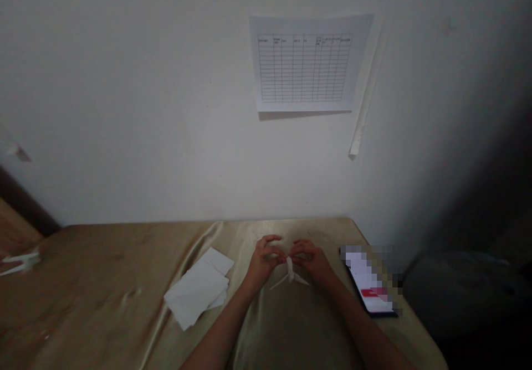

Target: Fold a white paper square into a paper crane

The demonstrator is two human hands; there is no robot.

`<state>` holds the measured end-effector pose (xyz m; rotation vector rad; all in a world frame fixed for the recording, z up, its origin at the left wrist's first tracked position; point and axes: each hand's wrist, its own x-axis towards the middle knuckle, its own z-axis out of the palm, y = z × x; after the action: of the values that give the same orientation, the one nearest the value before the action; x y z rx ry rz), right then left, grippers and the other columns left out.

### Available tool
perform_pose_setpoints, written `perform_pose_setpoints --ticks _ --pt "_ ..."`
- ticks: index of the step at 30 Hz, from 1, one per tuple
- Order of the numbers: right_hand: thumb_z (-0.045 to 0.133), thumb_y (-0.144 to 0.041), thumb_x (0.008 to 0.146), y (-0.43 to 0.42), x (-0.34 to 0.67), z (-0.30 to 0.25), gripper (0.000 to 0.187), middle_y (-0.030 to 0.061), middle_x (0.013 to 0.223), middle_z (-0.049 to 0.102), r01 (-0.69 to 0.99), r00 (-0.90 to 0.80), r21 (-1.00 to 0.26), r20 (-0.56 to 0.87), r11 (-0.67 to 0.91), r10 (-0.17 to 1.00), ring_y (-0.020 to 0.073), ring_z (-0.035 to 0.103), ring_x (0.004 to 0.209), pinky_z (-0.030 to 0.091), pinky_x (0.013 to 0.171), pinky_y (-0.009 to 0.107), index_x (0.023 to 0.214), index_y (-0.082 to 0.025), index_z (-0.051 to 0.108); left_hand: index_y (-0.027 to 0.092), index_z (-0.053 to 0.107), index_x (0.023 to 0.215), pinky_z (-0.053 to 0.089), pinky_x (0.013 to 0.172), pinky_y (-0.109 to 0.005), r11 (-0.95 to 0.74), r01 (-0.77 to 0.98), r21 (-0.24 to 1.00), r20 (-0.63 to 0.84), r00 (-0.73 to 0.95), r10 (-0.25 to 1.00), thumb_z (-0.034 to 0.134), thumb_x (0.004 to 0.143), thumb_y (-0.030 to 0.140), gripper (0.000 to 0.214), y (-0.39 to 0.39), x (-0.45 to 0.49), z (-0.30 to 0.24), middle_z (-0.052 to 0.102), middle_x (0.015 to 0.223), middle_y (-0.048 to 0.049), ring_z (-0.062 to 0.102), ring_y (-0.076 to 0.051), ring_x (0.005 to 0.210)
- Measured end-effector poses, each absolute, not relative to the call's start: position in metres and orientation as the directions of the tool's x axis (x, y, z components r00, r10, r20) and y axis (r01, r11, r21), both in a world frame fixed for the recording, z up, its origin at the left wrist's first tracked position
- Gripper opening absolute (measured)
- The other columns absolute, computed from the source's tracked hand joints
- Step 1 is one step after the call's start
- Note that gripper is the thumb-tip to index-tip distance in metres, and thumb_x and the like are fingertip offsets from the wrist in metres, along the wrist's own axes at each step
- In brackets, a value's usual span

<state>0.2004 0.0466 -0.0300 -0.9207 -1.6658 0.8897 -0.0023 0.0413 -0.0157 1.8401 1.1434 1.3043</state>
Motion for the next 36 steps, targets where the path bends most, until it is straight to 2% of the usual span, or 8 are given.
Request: perform_pose_setpoints --ticks 10,15,20,23,25,30,36 --pt "0.074 -0.038 0.079 0.044 0.198 -0.026 0.011 0.0030 0.094 0.069 0.132 -0.274 -0.841 0.478 0.525 0.834 0.0221 0.058 0.106 0.042 0.099 0.040 0.078 -0.027 0.072 0.022 0.075 0.067 0.041 0.108 -0.040 -0.451 0.208 0.868 0.421 0.177 0.890 0.081 0.069 0.024 0.006 0.042 0.001 -0.018 0.057 0.126 -0.0080 0.051 -0.025 0.122" --pt "0.070 -0.037 0.082 0.037 0.193 -0.022 0.010 0.0033 0.101 0.065 0.145 -0.285 -0.817 0.506 0.559 0.814 0.0214 0.056 0.106 0.041 0.098 0.038 0.081 -0.027 0.070 0.022 0.074 0.068 0.039 0.109 -0.041 -0.462 0.185 0.867 0.426 0.206 0.881 0.078 0.071 0.021 0.005 0.041 0.004 -0.019 0.053 0.122 -0.0074 0.051 -0.025 0.122" --pt "0.070 -0.038 0.082 0.036 0.193 -0.020 0.012 0.0030 0.099 0.064 0.176 -0.281 -0.809 0.505 0.561 0.816 0.0224 0.054 0.107 0.040 0.099 0.039 0.077 -0.027 0.070 0.022 0.073 0.068 0.039 0.109 -0.041 -0.469 0.209 0.858 0.432 0.202 0.879 0.077 0.072 0.020 0.006 0.040 0.006 -0.020 0.052 0.117 -0.0066 0.051 -0.024 0.119" --pt "0.070 -0.040 0.082 0.037 0.194 -0.019 0.013 0.0030 0.098 0.065 0.162 -0.274 -0.826 0.487 0.539 0.829 0.0228 0.056 0.107 0.041 0.099 0.040 0.078 -0.027 0.070 0.022 0.073 0.067 0.040 0.107 -0.040 -0.473 0.201 0.858 0.444 0.174 0.879 0.079 0.071 0.024 0.008 0.041 0.004 -0.020 0.052 0.116 -0.0063 0.051 -0.024 0.117" --pt "0.069 -0.041 0.082 0.039 0.195 -0.020 0.014 0.0032 0.102 0.067 0.150 -0.259 -0.855 0.450 0.495 0.855 0.0230 0.058 0.107 0.042 0.100 0.040 0.087 -0.027 0.071 0.022 0.073 0.068 0.041 0.107 -0.040 -0.478 0.193 0.857 0.452 0.163 0.877 0.079 0.072 0.027 0.009 0.041 0.003 -0.018 0.052 0.119 -0.0065 0.052 -0.024 0.118" --pt "0.070 -0.042 0.079 0.044 0.195 -0.028 0.034 0.0051 0.108 0.070 0.084 -0.254 -0.933 0.321 0.351 0.912 0.0247 0.063 0.107 0.045 0.099 0.042 0.110 -0.026 0.068 0.023 0.075 0.071 0.040 0.109 -0.042 -0.478 0.181 0.860 0.459 0.139 0.878 0.078 0.075 0.034 0.012 0.040 0.001 -0.016 0.051 0.126 -0.0070 0.050 -0.025 0.123" --pt "0.069 -0.047 0.078 0.042 0.192 -0.031 0.028 0.0039 0.090 0.073 0.045 -0.293 -0.962 0.244 0.268 0.925 0.0227 0.067 0.086 0.051 0.082 0.037 0.091 -0.023 0.071 0.023 0.077 0.072 0.038 0.111 -0.045 -0.476 0.194 0.858 0.459 0.124 0.880 0.080 0.073 0.034 0.011 0.040 0.002 -0.017 0.050 0.130 -0.0077 0.048 -0.027 0.125"
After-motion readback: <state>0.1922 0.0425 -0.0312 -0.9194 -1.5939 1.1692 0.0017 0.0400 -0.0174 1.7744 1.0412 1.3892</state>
